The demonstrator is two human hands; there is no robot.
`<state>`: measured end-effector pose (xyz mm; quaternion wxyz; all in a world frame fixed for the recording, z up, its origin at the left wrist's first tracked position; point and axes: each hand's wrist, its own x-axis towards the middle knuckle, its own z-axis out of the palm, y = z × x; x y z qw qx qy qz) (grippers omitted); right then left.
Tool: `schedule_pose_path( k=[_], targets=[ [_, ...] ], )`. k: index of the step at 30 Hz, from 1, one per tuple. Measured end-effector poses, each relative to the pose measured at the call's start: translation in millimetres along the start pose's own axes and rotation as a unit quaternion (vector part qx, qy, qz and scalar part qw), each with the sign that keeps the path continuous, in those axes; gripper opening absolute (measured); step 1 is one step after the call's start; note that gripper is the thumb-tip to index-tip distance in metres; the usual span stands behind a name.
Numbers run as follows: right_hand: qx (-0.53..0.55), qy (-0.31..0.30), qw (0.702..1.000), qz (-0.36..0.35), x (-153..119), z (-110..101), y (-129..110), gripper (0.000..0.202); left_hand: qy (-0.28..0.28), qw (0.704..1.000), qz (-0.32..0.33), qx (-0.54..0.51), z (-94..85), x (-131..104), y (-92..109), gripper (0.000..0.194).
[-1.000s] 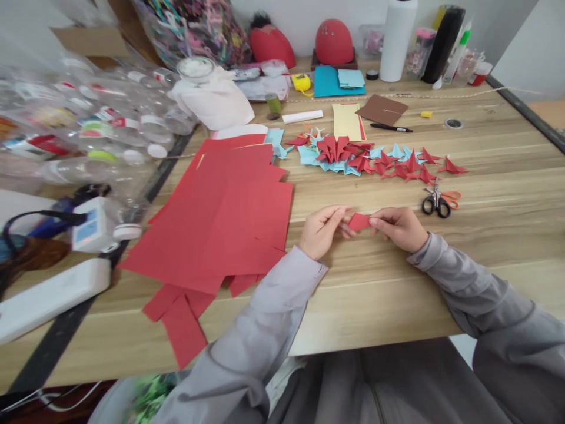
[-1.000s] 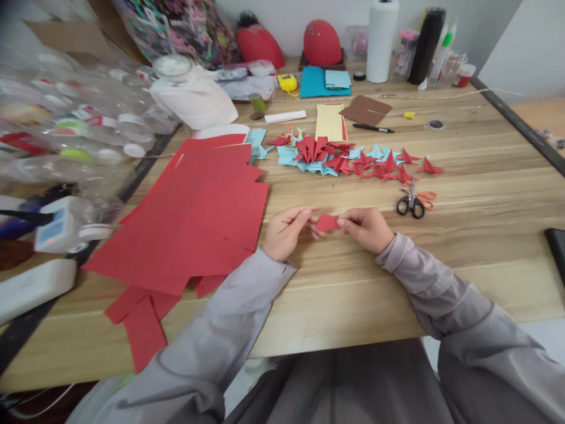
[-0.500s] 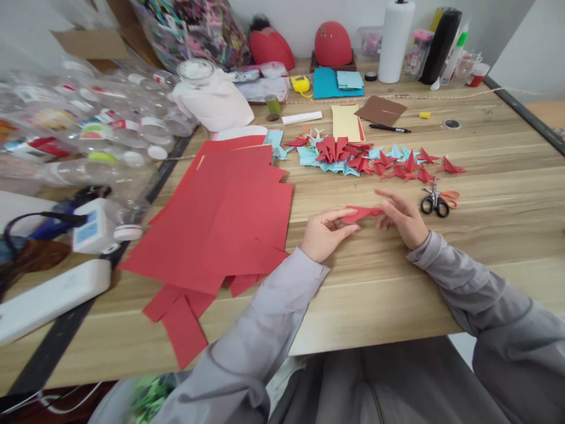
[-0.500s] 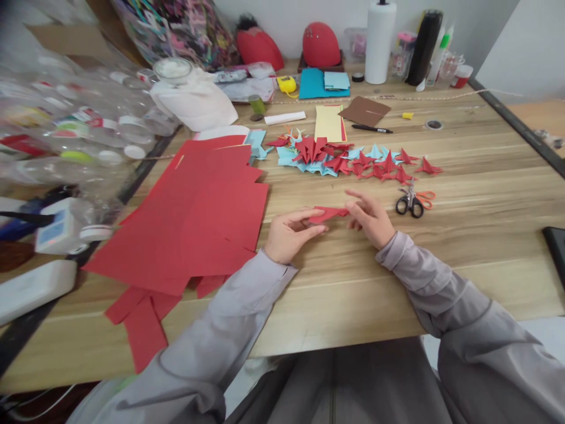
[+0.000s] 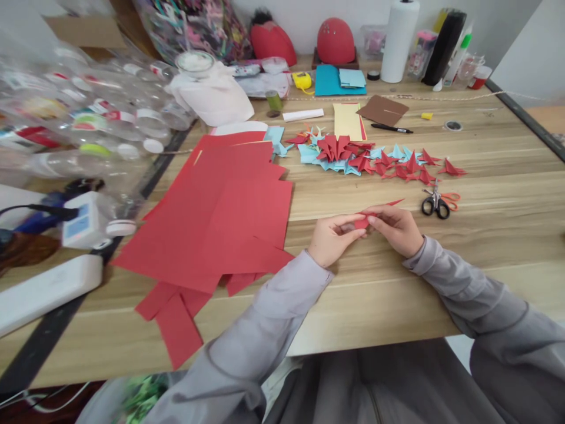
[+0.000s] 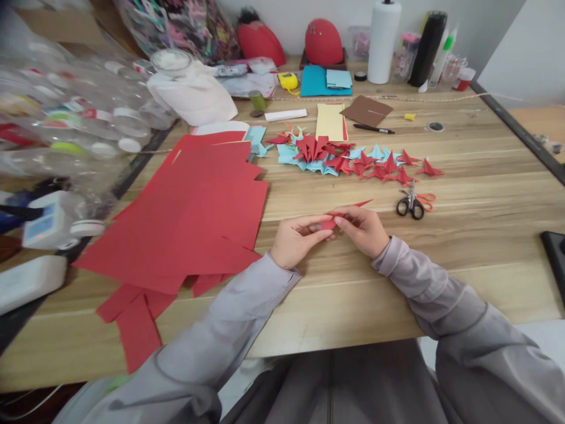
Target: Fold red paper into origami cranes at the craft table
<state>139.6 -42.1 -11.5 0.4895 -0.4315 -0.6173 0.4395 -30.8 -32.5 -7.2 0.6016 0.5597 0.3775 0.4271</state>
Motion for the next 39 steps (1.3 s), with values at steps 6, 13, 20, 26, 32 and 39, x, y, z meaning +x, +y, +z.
schedule_pose_path(
  k=[6, 13, 20, 26, 32, 39],
  targets=[
    [0.064, 0.005, 0.997, 0.031, 1.0, 2.0, -4.9, 0.028, 0.014, 0.996, 0.059, 0.07, -0.6, 0.7, -1.2, 0.025],
    [0.119, 0.002, 0.991, 0.056, 2.0, 2.8, -5.0, 0.026, 0.008, 1.0, 0.023, 0.018, 1.0, 0.6, 0.7, 0.029],
    [0.132, 0.019, 0.989, 0.063, 2.6, 3.1, -6.8, 0.025, 0.016, 1.0, -0.01, -0.01, 1.2, 1.1, 1.4, 0.027],
    [0.138, 0.031, 0.987, 0.071, 3.4, 3.6, -6.5, 0.024, 0.021, 0.999, 0.038, 0.021, 2.3, -0.4, 1.2, 0.019],
    [0.108, 0.037, 0.991, 0.066, 3.3, 3.3, -3.0, 0.025, 0.01, 0.994, 0.09, 0.063, 1.9, -0.8, 2.4, 0.015],
    [0.1, 0.054, 0.993, 0.044, 2.8, 4.0, -5.4, 0.02, 0.015, 1.0, -0.002, 0.014, 3.7, 1.7, 4.0, 0.02]
  ],
)
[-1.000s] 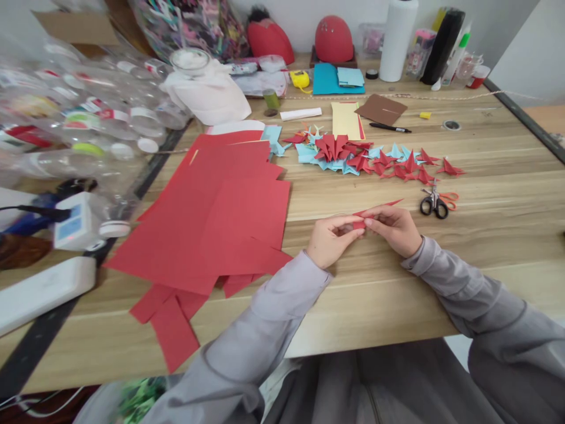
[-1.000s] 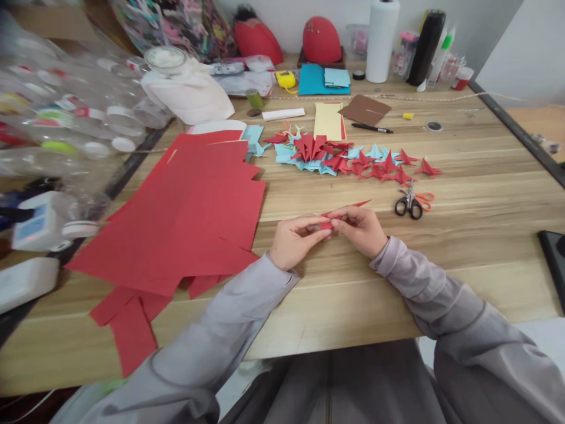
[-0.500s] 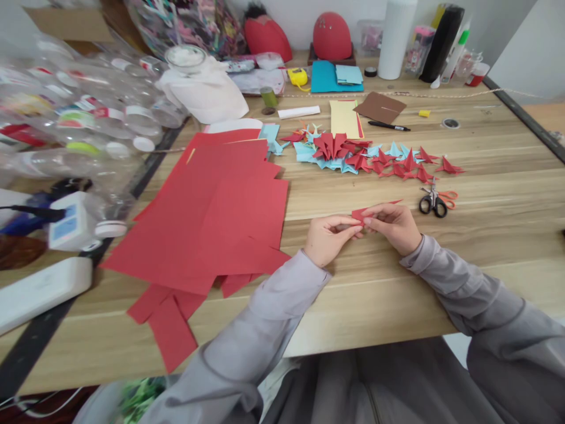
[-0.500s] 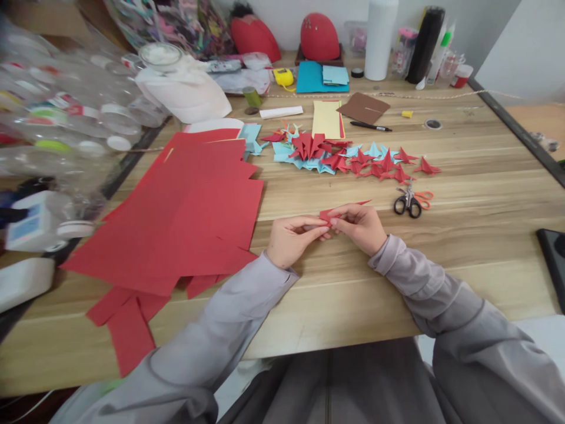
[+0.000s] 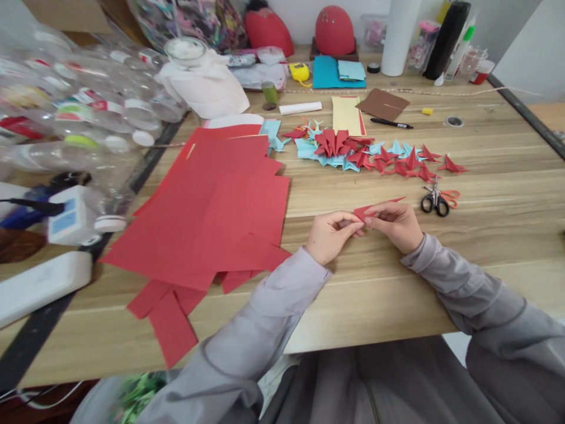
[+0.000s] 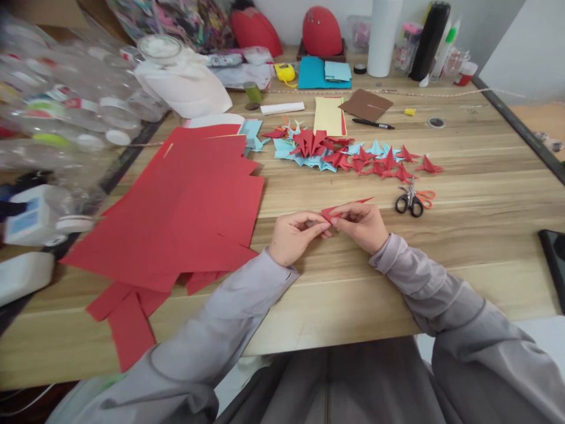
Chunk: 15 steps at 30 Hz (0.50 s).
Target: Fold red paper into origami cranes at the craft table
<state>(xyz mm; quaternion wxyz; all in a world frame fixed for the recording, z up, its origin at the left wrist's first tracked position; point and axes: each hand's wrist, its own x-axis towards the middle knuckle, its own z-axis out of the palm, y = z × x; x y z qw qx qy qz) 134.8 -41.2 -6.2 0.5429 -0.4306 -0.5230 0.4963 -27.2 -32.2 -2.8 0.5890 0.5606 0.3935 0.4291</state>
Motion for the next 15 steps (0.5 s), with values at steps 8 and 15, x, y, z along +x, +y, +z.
schedule_pose_path(
  k=[8, 15],
  targets=[
    [-0.002, -0.013, 1.0, 0.011, 1.3, -1.2, -3.1, 0.02, 0.0, 0.996, -0.049, -0.076, 1.7, 0.9, 2.4, 0.029],
    [0.001, -0.016, 1.0, 0.02, 1.8, -1.4, -3.6, 0.021, -0.009, 0.997, -0.038, -0.071, 3.9, 1.3, -1.6, 0.027]
  ],
)
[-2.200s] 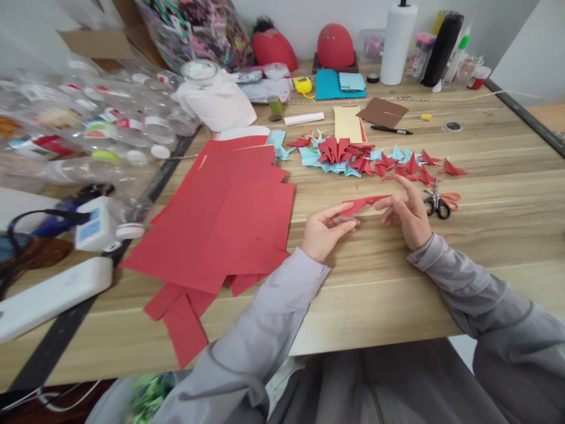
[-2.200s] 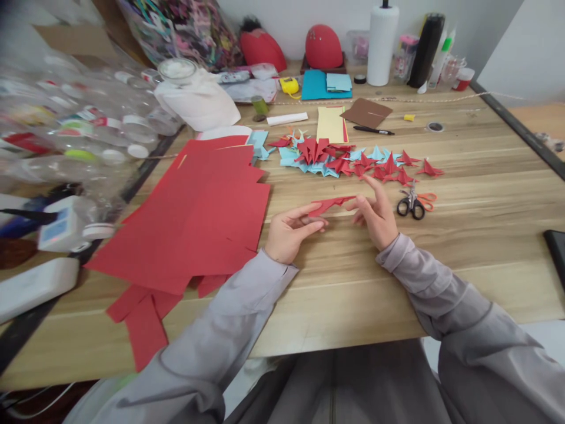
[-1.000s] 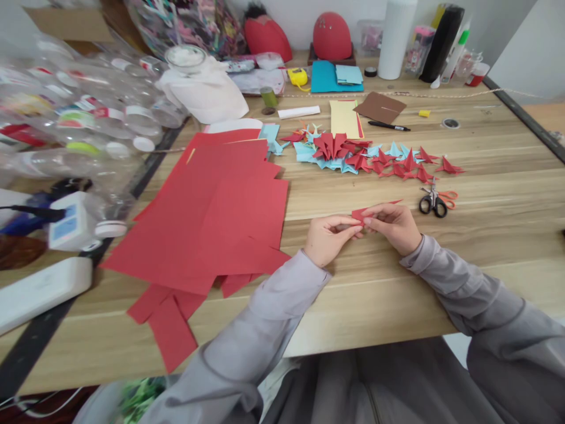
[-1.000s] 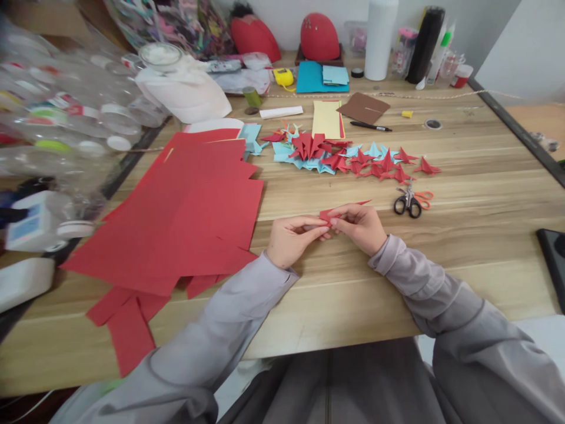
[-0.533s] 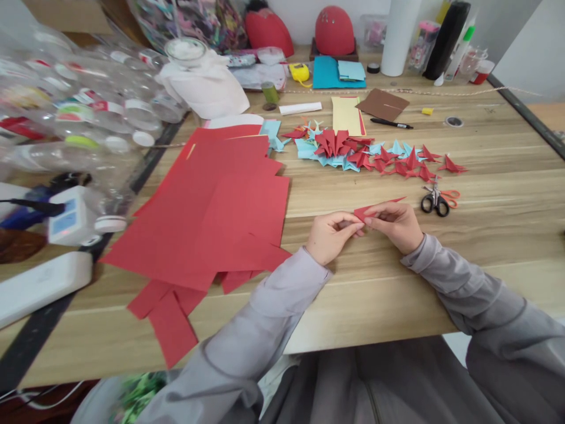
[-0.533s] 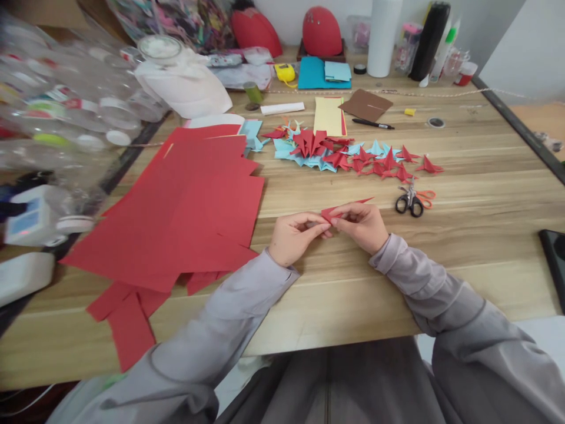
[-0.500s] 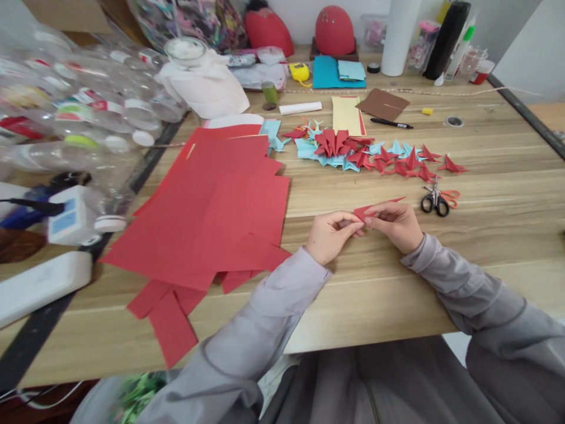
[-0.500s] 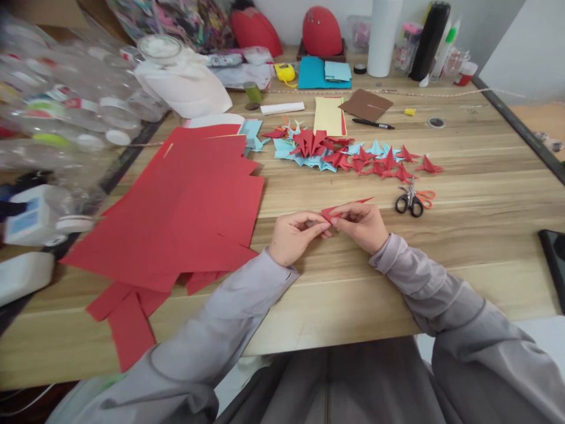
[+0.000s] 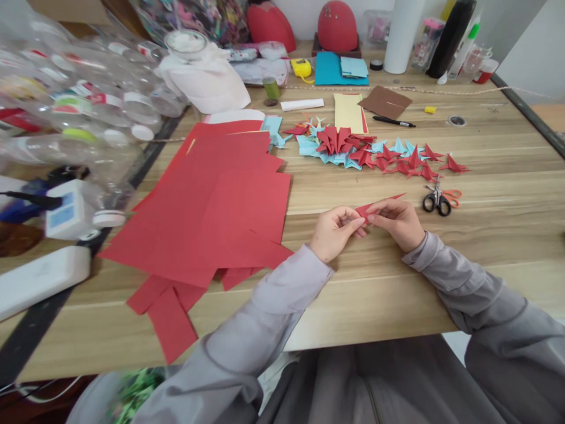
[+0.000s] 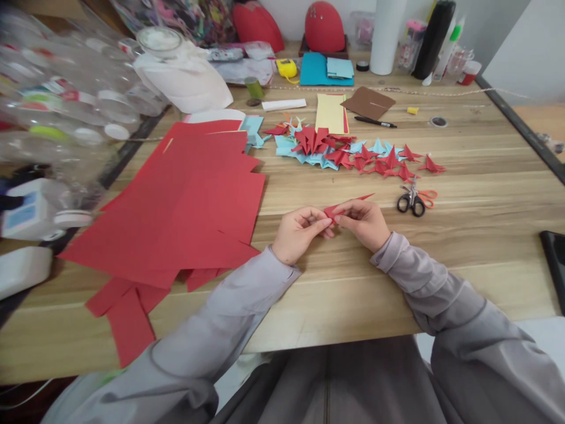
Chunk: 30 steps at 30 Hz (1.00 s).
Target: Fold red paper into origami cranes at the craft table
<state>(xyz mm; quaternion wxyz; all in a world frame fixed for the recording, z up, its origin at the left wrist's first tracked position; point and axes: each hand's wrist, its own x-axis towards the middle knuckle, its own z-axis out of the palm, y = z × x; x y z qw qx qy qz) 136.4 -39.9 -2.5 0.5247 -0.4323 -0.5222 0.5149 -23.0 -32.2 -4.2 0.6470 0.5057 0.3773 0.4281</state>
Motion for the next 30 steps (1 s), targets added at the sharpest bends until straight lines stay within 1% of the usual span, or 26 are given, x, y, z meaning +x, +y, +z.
schedule_pose_path(
  k=[4, 7, 14, 20, 30],
  targets=[
    [-0.003, -0.006, 1.0, -0.006, 0.1, -1.0, 1.9, 0.021, -0.003, 0.999, 0.028, 0.016, 0.7, -0.5, -0.7, 0.026],
    [0.004, 0.0, 1.0, -0.007, 0.1, -0.5, 1.6, 0.018, 0.003, 0.999, 0.035, 0.024, 0.6, -0.9, 0.8, 0.025],
    [-0.001, 0.001, 1.0, -0.001, -0.7, 1.0, -0.4, 0.018, 0.026, 0.999, 0.014, 0.027, 0.0, -0.4, 2.4, 0.021],
    [-0.01, -0.007, 1.0, -0.002, -0.5, -0.4, 2.5, 0.018, 0.026, 0.999, 0.009, 0.03, 0.3, 0.1, 1.5, 0.02],
    [-0.009, -0.007, 1.0, 0.017, -0.7, -0.5, 2.2, 0.02, 0.036, 0.999, -0.007, 0.015, 2.1, -0.7, 4.4, 0.02]
  ],
)
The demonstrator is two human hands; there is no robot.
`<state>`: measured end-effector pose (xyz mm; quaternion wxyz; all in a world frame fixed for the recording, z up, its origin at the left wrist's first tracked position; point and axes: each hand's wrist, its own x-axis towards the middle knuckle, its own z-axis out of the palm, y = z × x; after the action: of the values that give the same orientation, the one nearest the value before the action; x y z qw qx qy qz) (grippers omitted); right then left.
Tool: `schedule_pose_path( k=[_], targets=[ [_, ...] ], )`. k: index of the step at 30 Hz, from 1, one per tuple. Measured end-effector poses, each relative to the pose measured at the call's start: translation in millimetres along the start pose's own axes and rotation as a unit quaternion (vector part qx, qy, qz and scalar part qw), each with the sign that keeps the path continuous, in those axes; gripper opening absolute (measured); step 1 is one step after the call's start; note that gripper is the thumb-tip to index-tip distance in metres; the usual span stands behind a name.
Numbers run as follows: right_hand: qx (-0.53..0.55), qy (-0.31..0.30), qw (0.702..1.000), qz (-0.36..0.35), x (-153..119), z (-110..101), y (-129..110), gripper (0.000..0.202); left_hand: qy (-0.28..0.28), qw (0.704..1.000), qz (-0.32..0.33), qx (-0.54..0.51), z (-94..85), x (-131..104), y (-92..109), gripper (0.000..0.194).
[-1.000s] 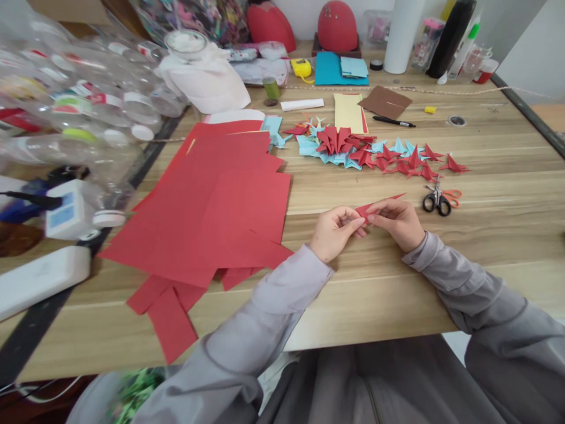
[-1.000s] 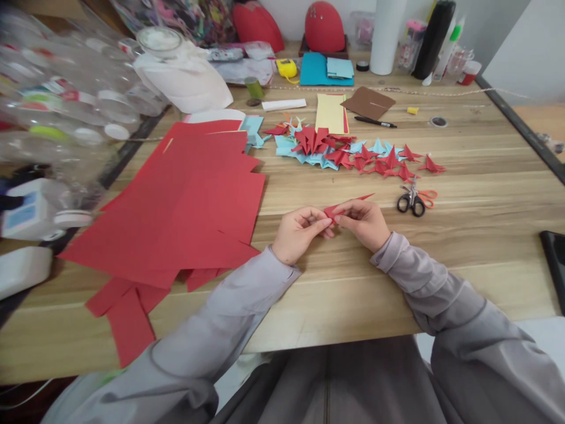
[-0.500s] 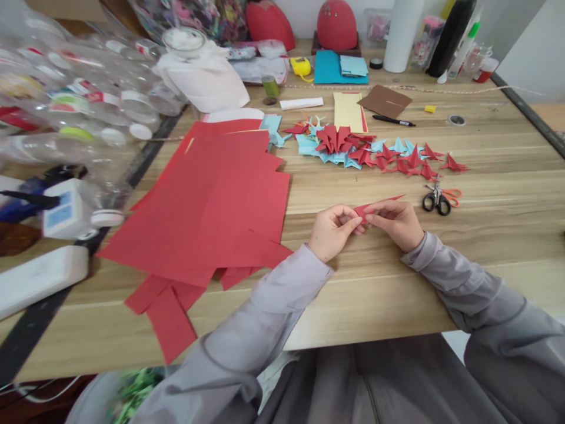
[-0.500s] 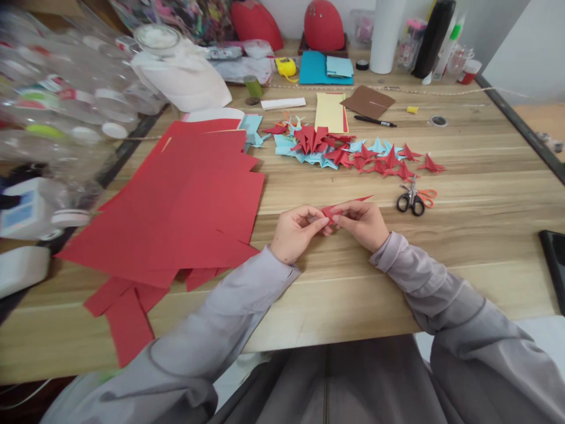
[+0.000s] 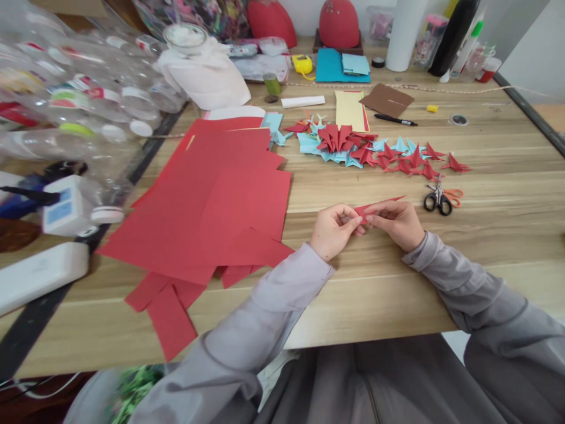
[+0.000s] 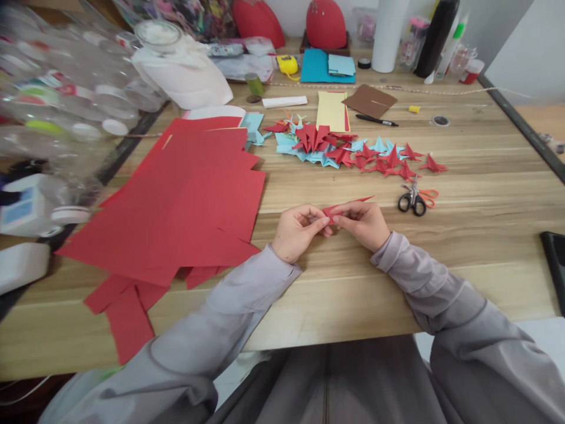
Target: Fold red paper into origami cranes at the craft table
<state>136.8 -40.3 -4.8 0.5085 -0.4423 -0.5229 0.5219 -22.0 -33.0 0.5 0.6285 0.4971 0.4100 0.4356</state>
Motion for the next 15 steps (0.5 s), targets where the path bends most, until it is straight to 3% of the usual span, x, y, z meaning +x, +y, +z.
schedule_pose_path(
  k=[15],
  targets=[
    [-0.001, 0.014, 1.0, 0.006, 0.8, 0.0, -0.9, 0.026, 0.009, 0.999, -0.004, -0.046, -0.8, 1.6, -2.7, 0.027]
  ],
)
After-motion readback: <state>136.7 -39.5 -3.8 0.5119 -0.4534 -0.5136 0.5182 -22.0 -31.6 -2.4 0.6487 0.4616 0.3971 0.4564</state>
